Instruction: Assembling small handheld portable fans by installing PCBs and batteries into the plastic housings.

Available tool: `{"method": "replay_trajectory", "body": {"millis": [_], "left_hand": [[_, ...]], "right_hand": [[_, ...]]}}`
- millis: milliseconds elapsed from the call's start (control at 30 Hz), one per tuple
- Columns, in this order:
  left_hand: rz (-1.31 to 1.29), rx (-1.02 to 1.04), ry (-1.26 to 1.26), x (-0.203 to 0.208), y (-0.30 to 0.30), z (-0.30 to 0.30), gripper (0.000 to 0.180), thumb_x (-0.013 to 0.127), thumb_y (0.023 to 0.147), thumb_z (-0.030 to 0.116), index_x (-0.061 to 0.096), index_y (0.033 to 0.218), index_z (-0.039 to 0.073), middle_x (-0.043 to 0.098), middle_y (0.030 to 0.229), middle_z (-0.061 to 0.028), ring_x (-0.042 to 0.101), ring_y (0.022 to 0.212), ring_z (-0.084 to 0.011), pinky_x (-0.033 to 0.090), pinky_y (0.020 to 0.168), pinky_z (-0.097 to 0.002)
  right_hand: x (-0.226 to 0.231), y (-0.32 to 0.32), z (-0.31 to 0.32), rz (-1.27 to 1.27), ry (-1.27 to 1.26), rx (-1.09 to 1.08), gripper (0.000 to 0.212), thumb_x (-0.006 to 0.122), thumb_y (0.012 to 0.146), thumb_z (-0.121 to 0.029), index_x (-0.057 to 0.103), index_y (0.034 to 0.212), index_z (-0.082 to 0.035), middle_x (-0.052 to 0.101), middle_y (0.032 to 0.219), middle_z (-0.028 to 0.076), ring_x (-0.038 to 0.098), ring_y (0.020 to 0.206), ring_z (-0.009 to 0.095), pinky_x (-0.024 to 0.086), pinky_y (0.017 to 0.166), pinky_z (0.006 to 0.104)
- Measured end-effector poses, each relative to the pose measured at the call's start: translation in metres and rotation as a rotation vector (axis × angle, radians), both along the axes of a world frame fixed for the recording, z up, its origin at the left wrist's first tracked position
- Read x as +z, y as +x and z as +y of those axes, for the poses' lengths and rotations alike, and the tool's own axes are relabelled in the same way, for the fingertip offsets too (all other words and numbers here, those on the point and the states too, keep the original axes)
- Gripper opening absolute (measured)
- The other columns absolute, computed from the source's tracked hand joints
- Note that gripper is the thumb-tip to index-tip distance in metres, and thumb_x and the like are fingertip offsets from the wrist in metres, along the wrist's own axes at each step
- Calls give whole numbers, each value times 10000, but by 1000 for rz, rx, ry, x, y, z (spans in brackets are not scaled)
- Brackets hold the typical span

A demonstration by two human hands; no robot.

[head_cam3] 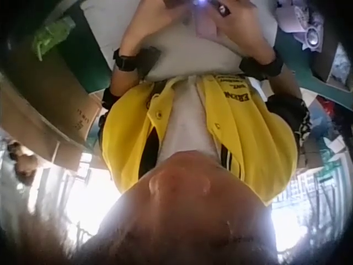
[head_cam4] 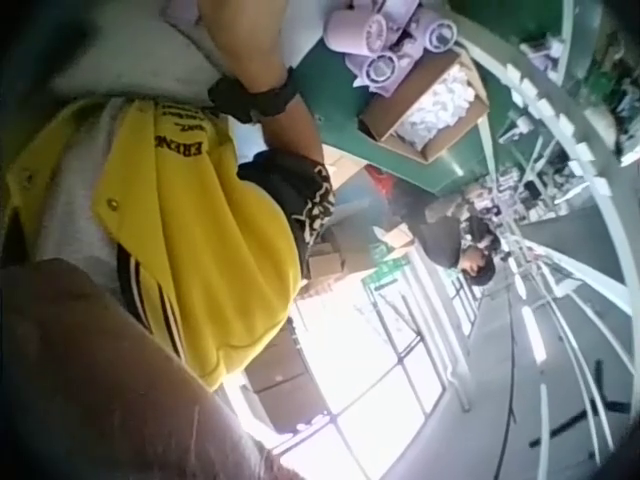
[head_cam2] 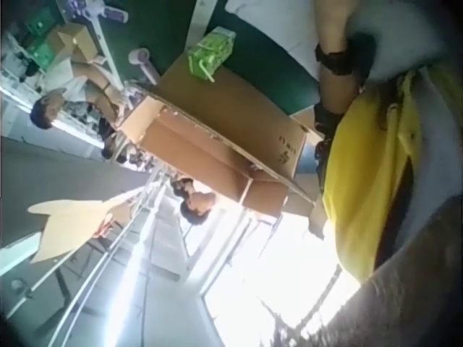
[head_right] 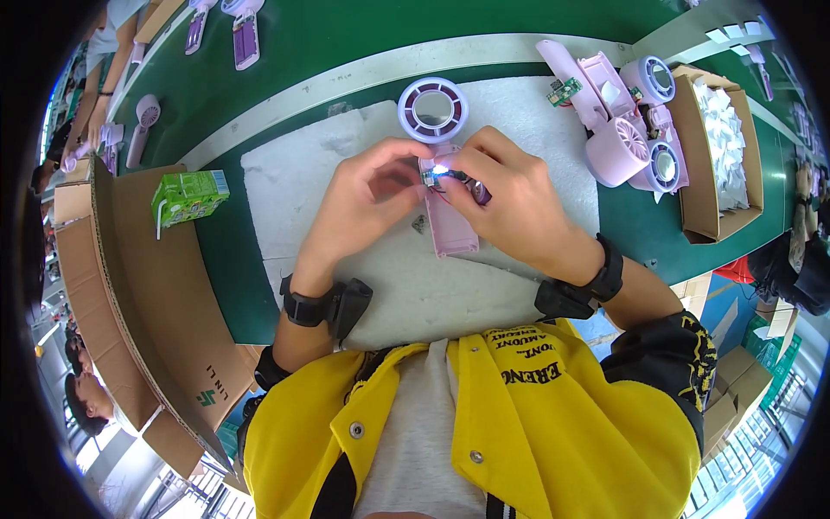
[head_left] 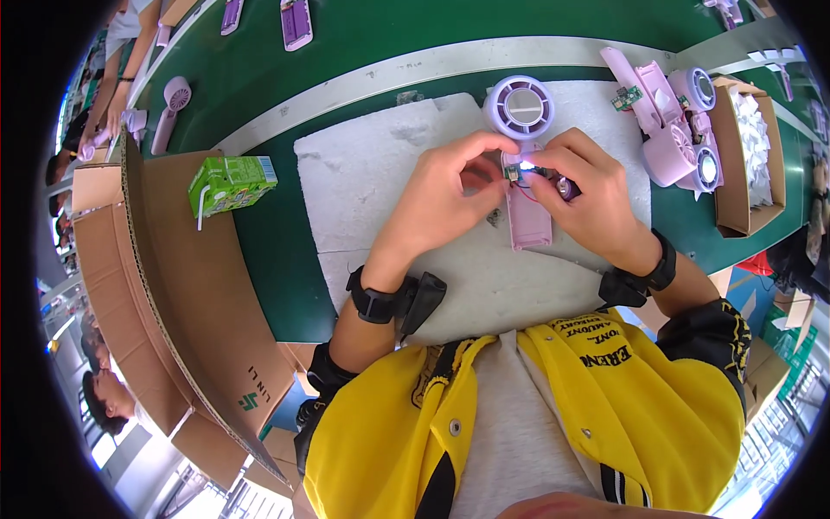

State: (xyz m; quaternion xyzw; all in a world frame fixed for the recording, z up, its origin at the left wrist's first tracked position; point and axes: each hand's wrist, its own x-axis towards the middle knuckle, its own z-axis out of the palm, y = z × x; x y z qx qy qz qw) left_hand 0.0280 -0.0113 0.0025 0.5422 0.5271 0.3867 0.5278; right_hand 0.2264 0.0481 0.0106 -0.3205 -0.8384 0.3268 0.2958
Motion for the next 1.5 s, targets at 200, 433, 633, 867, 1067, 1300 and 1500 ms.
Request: {"method": "replay_trajectory", "body": {"millis": [200, 433, 633, 867, 1067, 1300, 1500], "left_hand": [[-5, 14, -51, 2, 1, -1, 343, 594, 846, -91, 599, 1168, 27, 657, 1025, -38, 624, 887, -98, 524, 784, -250], [-56, 116, 3, -8, 8, 1, 300, 612, 828, -48, 629, 1115, 38, 683, 859, -93, 656, 734, -131, 533, 683, -277], [21, 156, 197, -5, 14, 1, 285, 598, 800, -58, 701, 1042, 51, 686, 884, -111, 662, 713, -200, 519, 649, -304], [131, 131, 269, -2, 14, 3, 320, 602, 760, -54, 734, 1022, 74, 674, 948, -126, 656, 729, -259, 511, 647, -323], [118, 82, 313, -1, 0, 0, 366, 606, 751, -49, 720, 1075, 79, 650, 1052, -120, 645, 790, -226, 519, 680, -305], [23, 214, 162, -4, -8, 2, 366, 597, 742, -79, 720, 1052, 72, 632, 1064, -74, 613, 805, -152, 504, 698, -253], [-29, 270, 104, -7, -5, 3, 352, 592, 736, -97, 722, 1018, 68, 626, 1059, -53, 599, 805, -126, 494, 699, -231]], "right_hand": [[-1, 1, -2, -27, 44, -17, 215, 753, 739, -9, 689, 944, -20, 616, 884, 102, 610, 644, 217, 499, 549, 303], [-1, 0, 1, -70, 103, 4, 221, 748, 751, -17, 691, 965, -16, 620, 899, 108, 613, 645, 224, 502, 557, 307], [-1, -2, 5, -55, -61, -57, 234, 743, 777, -42, 644, 986, -12, 615, 870, 116, 611, 657, 222, 496, 580, 312], [18, 5, 17, -224, -426, 71, 386, 729, 783, -26, 558, 1128, -43, 613, 848, 91, 612, 714, 170, 484, 619, 291], [27, 20, 29, -111, -863, 368, 620, 673, 796, 30, 431, 1355, -88, 581, 902, 36, 604, 775, 131, 487, 691, 275], [38, 19, 42, -148, -1011, 75, 492, 628, 796, 89, 545, 1259, -54, 599, 1017, 47, 631, 814, 152, 497, 634, 276], [24, 19, 28, -328, -177, -48, 279, 670, 783, 71, 645, 1054, 9, 642, 1053, 86, 664, 851, 212, 528, 638, 298]]}}
